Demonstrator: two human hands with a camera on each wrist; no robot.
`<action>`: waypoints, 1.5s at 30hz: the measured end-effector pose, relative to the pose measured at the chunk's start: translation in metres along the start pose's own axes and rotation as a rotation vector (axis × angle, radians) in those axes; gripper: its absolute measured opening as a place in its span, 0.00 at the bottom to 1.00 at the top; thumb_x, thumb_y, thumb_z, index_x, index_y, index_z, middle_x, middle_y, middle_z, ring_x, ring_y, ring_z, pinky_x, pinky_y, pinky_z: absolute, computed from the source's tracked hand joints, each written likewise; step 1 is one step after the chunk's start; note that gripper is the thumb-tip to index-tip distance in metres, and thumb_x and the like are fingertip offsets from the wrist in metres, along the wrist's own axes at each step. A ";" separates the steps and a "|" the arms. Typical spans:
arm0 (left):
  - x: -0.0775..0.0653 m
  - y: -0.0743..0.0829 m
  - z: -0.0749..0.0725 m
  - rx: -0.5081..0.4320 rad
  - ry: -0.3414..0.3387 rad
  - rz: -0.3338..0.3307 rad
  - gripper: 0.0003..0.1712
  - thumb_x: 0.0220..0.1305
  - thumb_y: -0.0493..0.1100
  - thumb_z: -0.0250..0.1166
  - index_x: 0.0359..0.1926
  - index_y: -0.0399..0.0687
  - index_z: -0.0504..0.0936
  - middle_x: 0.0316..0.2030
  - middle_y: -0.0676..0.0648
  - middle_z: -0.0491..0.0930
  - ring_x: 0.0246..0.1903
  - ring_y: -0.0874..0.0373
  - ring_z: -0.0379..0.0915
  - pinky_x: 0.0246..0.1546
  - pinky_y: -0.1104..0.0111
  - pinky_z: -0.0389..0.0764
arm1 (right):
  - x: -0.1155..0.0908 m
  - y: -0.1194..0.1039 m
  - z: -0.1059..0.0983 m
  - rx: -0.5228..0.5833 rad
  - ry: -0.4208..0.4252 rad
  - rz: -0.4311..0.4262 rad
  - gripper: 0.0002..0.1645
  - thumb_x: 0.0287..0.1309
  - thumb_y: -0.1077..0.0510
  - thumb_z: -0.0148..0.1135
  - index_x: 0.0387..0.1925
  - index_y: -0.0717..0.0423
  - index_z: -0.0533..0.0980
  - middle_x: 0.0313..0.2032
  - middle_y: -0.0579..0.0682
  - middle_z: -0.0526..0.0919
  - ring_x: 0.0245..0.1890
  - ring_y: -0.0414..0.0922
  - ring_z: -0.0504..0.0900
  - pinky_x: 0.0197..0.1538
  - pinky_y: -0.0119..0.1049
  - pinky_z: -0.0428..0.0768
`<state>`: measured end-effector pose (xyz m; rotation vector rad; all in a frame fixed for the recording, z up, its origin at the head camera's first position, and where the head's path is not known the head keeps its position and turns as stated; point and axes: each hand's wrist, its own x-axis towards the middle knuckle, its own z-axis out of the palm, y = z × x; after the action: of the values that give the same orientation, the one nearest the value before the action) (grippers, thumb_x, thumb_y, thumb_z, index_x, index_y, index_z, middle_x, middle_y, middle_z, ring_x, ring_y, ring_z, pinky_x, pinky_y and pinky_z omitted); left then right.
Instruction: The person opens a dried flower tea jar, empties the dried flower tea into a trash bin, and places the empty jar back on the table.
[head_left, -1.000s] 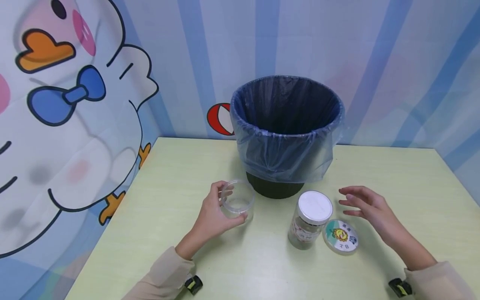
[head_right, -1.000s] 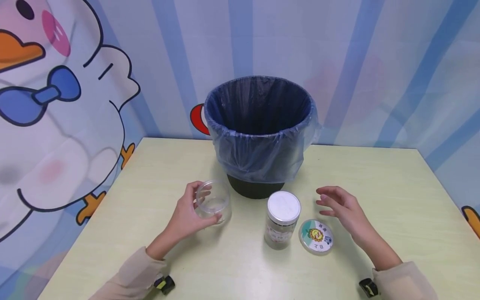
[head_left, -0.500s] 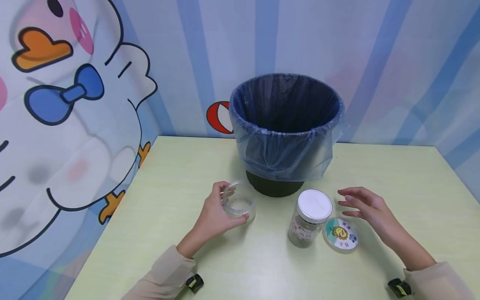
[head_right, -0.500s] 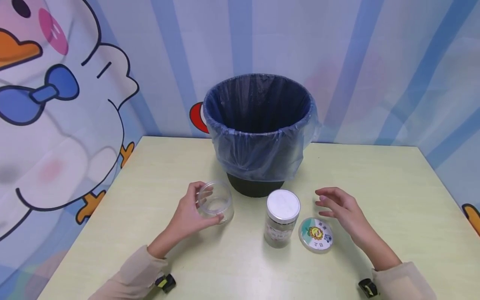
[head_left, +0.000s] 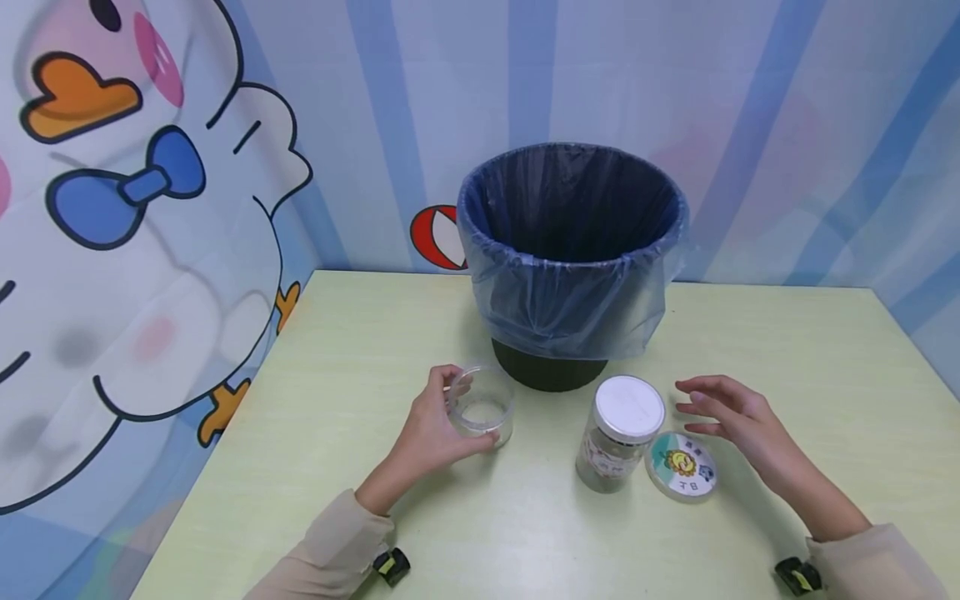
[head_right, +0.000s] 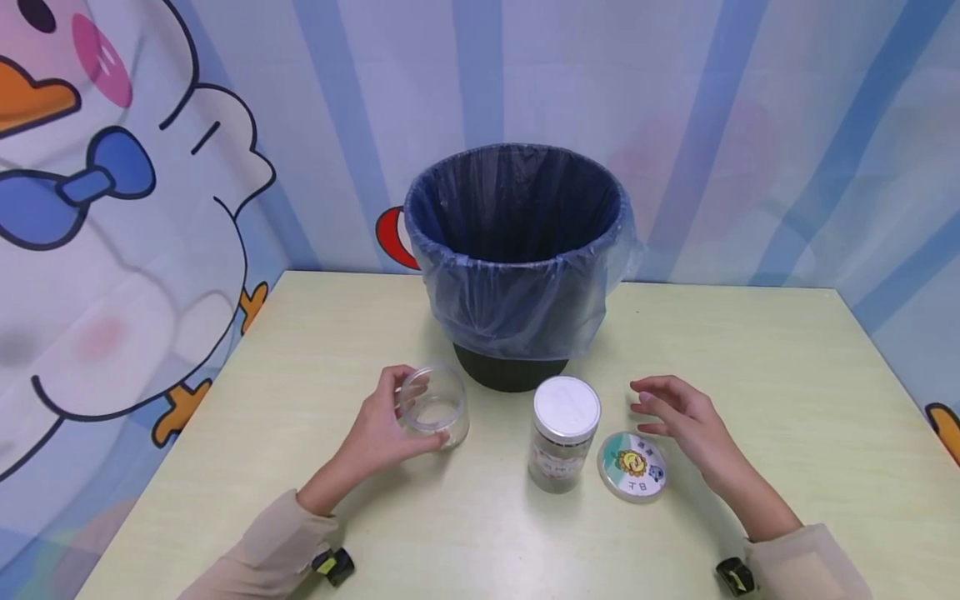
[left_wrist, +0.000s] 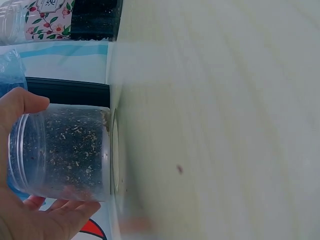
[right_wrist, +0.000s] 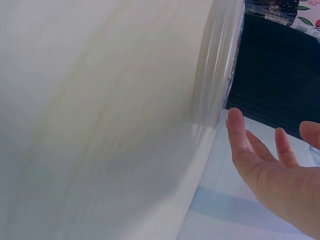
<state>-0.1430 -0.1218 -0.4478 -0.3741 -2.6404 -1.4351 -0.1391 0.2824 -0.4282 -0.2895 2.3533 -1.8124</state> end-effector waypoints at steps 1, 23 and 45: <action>0.000 0.000 0.000 -0.001 -0.001 -0.004 0.52 0.36 0.46 0.84 0.60 0.43 0.64 0.55 0.40 0.76 0.56 0.46 0.73 0.54 0.53 0.75 | 0.000 0.000 0.000 0.001 0.000 0.002 0.27 0.76 0.55 0.51 0.62 0.75 0.64 0.52 0.36 0.79 0.49 0.36 0.83 0.47 0.35 0.83; -0.005 0.000 -0.002 -0.015 -0.036 -0.071 0.52 0.38 0.48 0.83 0.61 0.43 0.62 0.57 0.40 0.74 0.58 0.47 0.71 0.55 0.51 0.74 | -0.004 0.007 0.000 0.036 0.007 0.017 0.24 0.76 0.57 0.50 0.60 0.75 0.65 0.50 0.34 0.80 0.48 0.36 0.83 0.47 0.34 0.83; -0.005 -0.006 -0.002 -0.042 -0.076 -0.047 0.62 0.39 0.49 0.84 0.69 0.45 0.54 0.60 0.36 0.70 0.60 0.43 0.68 0.59 0.48 0.70 | -0.006 0.000 -0.004 -0.005 0.014 0.004 0.27 0.76 0.55 0.50 0.61 0.76 0.64 0.49 0.30 0.79 0.48 0.36 0.83 0.47 0.34 0.83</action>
<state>-0.1399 -0.1274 -0.4528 -0.3807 -2.6995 -1.5218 -0.1342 0.2873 -0.4273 -0.2734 2.3657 -1.8127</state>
